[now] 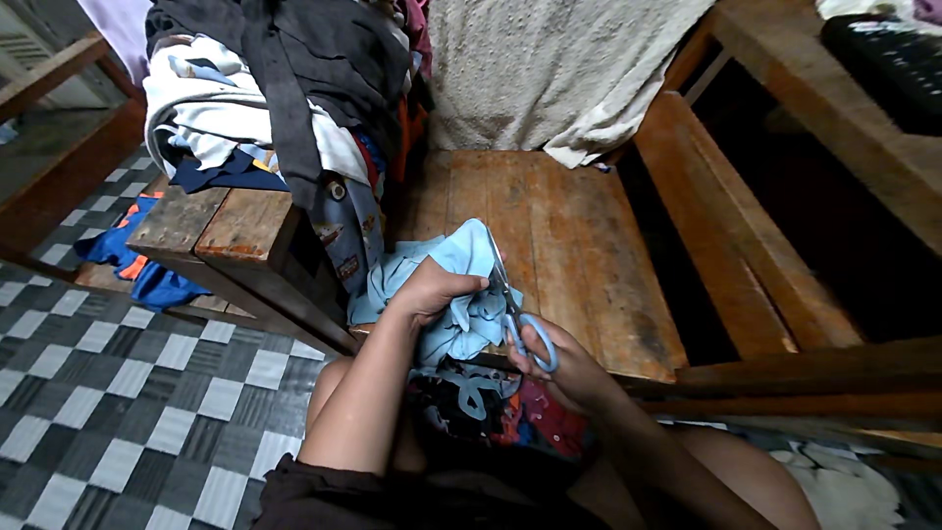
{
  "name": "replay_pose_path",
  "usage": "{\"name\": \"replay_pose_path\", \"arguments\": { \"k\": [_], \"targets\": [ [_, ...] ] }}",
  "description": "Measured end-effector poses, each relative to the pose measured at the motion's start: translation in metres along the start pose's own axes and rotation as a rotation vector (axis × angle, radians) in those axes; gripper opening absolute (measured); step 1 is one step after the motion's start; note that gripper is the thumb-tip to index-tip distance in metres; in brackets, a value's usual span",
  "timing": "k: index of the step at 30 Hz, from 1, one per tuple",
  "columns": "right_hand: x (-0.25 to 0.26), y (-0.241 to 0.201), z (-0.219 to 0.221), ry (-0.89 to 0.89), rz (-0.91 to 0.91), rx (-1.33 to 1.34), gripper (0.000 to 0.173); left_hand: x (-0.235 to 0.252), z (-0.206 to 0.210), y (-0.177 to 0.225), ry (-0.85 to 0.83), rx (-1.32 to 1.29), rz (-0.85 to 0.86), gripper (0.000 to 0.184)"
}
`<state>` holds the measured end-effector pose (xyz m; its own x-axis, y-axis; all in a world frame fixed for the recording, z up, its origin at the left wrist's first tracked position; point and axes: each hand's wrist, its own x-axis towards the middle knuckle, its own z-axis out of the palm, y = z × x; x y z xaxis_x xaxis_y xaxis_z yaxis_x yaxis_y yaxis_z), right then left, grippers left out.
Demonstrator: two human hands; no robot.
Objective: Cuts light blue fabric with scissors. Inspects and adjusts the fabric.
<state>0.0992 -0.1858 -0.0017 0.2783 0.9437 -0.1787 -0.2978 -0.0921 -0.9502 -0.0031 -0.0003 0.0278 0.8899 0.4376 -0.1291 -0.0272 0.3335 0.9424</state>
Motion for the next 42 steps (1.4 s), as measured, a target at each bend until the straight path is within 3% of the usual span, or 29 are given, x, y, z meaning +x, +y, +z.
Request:
{"name": "replay_pose_path", "arguments": {
  "k": [14,21,26,31,36,42],
  "targets": [
    [-0.001,-0.006,0.006,0.082,0.029,-0.057,0.01,-0.002,0.0,0.003,-0.001,0.052,-0.001,0.048],
    [-0.002,-0.005,0.002,0.046,0.012,-0.033,0.015,-0.003,-0.005,0.003,-0.023,0.135,-0.019,0.048],
    [-0.001,-0.005,0.0,0.043,0.014,-0.055,0.022,-0.003,-0.005,0.004,-0.127,0.189,-0.019,0.06],
    [-0.001,-0.006,0.0,0.057,0.022,-0.057,0.025,-0.007,-0.006,0.008,-0.098,0.271,-0.035,0.033],
    [-0.003,-0.007,-0.001,0.063,0.021,-0.058,0.026,-0.008,-0.005,0.008,-0.1,0.279,-0.043,0.034],
    [-0.003,-0.008,-0.002,0.053,0.014,-0.093,0.012,-0.008,-0.007,0.009,-0.114,0.247,-0.019,0.035]
  ]
}}
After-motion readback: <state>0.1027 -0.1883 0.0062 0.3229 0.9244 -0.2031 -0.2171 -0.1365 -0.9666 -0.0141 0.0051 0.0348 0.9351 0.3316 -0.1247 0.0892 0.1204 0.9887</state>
